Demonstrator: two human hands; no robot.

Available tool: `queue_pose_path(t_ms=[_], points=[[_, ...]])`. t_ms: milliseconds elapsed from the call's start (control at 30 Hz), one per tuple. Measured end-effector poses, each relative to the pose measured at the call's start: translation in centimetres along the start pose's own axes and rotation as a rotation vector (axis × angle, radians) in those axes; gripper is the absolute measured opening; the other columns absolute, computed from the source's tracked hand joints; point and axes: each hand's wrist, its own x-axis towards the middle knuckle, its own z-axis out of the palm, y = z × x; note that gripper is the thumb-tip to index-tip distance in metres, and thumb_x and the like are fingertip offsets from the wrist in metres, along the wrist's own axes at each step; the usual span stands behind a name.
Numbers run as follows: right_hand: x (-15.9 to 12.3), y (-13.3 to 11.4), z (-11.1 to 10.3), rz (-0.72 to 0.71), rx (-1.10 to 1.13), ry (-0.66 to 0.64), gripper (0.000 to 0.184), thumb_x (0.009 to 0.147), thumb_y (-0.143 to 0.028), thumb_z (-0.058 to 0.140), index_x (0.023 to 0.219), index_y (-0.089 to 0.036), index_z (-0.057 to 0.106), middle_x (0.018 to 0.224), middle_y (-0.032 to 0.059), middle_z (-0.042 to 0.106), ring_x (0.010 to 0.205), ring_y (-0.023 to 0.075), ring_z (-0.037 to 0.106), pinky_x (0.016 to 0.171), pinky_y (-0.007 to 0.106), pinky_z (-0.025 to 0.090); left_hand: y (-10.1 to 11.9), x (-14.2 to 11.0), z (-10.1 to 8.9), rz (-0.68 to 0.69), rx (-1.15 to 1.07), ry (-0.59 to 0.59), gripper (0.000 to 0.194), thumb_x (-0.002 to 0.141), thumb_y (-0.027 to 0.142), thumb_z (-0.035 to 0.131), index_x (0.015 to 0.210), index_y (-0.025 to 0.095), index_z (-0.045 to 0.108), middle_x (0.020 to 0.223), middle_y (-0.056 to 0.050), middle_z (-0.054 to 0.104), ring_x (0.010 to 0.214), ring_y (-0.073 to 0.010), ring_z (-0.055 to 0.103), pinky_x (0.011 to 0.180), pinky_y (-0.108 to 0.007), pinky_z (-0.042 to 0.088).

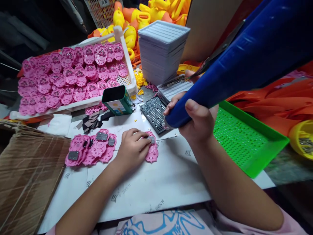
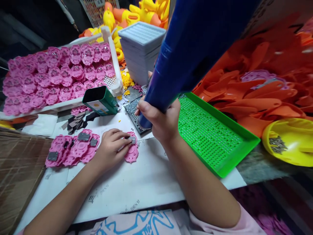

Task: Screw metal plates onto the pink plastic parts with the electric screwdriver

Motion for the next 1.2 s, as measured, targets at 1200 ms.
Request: queue_pose_path(t_ms=[1200], points=[[1.1,1.0,-1.4,-0.086,0.101,0.002,0.026,0.061,-0.044,0.081,0.065,-0.023,0.066,0.058,-0.0029,0.066,0.047,0.0153,0.063,0.045,0.029,0.052,-1.6,0.0,0.3,0.029,-0.237,-0.058,0.016,0.093,0.014,0.054,0.09,0.019,0.069,0.103,-0.009,0.069,0.097,-0.0229,0.054,0.087,-0.042,0.042]])
